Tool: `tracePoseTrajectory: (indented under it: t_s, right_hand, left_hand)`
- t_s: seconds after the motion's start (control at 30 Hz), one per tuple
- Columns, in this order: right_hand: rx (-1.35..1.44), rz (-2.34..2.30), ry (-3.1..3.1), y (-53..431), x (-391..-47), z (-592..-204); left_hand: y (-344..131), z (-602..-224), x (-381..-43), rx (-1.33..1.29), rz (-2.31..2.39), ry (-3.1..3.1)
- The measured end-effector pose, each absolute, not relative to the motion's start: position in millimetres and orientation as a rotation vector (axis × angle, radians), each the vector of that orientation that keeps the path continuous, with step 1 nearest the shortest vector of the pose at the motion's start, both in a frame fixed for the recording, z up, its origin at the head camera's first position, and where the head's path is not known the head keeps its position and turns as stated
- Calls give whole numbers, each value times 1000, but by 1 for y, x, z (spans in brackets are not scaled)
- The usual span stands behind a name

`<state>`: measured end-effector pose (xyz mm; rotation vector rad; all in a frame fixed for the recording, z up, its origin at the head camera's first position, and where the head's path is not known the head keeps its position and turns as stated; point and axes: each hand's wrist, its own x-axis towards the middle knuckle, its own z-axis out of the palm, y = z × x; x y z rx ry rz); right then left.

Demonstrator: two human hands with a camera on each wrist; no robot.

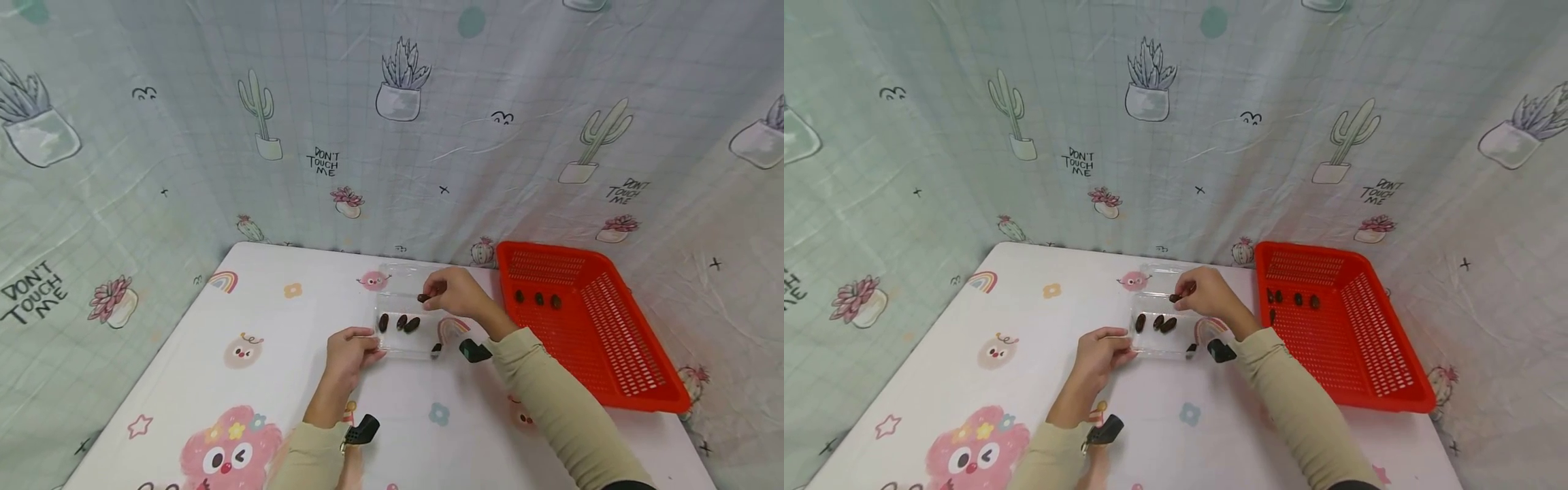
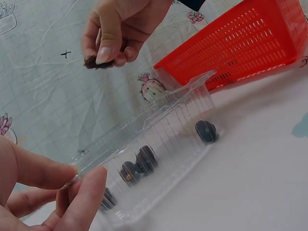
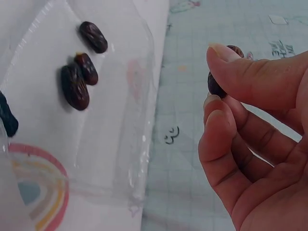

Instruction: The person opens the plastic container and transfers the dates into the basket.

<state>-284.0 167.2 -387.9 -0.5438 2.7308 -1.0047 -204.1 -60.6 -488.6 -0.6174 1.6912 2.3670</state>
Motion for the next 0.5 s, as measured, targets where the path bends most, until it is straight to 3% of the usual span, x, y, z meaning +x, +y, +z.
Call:
tracePoseTrajectory:
  t_s: [0.5]
  right_hand:
    - [-391, -1196, 2785, 221, -287, -364]
  left_hand:
    - [-60, -489, -203, -616, 2357, 1699]
